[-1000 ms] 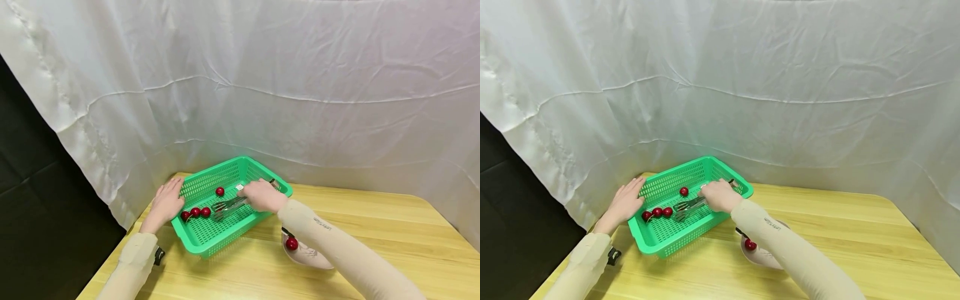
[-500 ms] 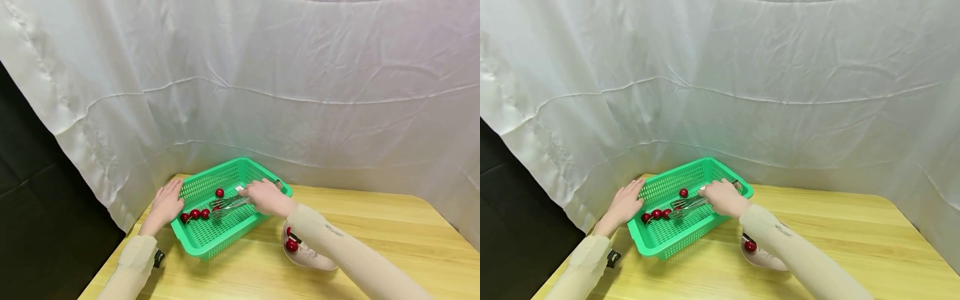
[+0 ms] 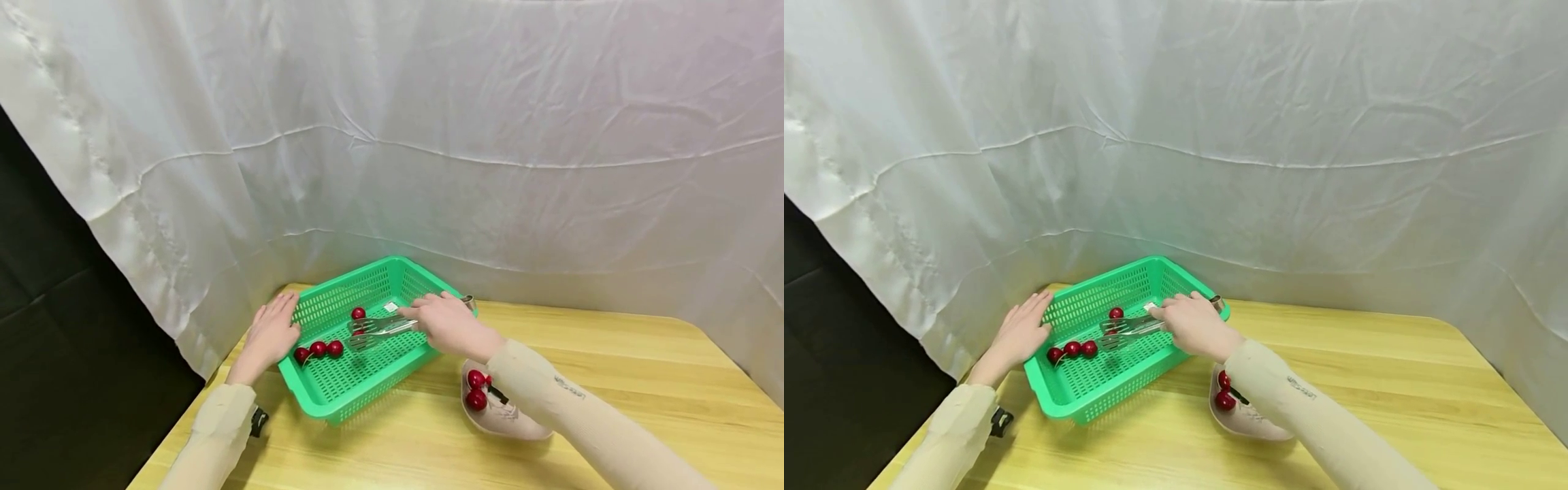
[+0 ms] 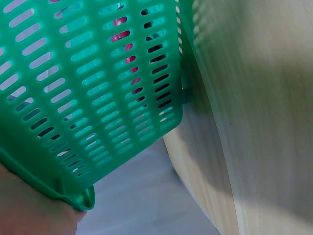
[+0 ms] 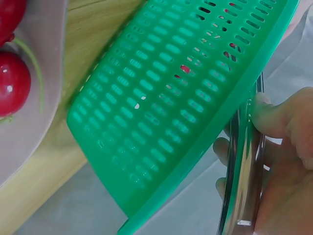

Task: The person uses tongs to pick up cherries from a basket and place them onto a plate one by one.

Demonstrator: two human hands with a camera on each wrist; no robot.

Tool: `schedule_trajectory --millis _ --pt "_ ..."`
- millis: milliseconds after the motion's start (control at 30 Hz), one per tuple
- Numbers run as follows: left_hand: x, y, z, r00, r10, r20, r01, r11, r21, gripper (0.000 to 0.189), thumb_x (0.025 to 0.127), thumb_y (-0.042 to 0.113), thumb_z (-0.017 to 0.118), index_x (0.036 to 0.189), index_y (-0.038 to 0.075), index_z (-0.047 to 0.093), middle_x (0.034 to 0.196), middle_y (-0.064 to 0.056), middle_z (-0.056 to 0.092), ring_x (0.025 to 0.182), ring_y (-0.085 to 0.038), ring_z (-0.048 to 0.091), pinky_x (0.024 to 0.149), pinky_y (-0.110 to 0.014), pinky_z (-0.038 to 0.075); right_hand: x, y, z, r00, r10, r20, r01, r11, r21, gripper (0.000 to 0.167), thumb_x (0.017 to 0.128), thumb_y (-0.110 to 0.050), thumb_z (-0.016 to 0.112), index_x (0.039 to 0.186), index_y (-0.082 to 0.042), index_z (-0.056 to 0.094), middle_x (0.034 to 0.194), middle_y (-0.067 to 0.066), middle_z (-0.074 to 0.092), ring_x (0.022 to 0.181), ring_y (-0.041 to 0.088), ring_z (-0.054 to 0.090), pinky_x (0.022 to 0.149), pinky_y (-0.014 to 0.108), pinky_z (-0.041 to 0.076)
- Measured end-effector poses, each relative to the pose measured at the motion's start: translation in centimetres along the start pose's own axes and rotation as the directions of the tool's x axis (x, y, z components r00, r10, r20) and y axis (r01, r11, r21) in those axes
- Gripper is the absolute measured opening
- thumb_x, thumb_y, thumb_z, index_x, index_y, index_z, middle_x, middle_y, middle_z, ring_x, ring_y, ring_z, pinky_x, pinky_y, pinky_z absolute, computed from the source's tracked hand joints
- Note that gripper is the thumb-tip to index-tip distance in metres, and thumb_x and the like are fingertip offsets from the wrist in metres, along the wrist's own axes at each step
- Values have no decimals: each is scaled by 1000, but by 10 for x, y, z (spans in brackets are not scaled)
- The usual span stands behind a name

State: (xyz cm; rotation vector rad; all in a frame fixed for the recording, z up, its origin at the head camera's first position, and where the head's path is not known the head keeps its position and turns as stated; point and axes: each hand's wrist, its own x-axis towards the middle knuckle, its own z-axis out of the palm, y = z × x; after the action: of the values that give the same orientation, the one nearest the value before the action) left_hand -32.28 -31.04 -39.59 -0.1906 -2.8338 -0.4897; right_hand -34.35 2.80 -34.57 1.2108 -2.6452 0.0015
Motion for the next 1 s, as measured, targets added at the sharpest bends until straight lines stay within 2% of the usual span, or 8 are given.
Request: schedule_trajectory --millis 233,500,767,1000 --pt "0 4 -3 1000 4 -4 -4 1000 10 62 95 14 46 151 -6 29 157 -25 25 145 -42 18 116 -60 7 -7 3 -6 999 23 -31 -23 1000 9 47 92 -17 69 138 -16 59 123 1 66 109 21 58 95 43 46" --pt "-2 3 -4 1000 0 0 0 1000 4 61 95 12 45 150 -7 29 156 -26 26 144 -43 19 115 -61 8 -13 6 -8 999 19 -43 -18 1000 23 51 90 -12 71 139 -15 58 123 1 65 105 21 58 84 39 45" --pt "-1 -1 -3 1000 2 3 -2 1000 7 61 94 12 44 150 -6 30 156 -26 27 144 -43 19 115 -61 9 -20 11 -8 995 29 -98 -24 998 52 49 91 -14 70 139 -15 59 123 2 65 105 18 59 71 31 38" --pt "0 -3 -2 1000 4 6 -5 1000 13 61 95 13 44 151 -6 30 156 -25 26 145 -43 18 115 -61 9 -28 15 -13 991 33 -126 -25 998 62 50 92 -14 69 140 -16 57 123 2 65 110 18 58 76 35 42"
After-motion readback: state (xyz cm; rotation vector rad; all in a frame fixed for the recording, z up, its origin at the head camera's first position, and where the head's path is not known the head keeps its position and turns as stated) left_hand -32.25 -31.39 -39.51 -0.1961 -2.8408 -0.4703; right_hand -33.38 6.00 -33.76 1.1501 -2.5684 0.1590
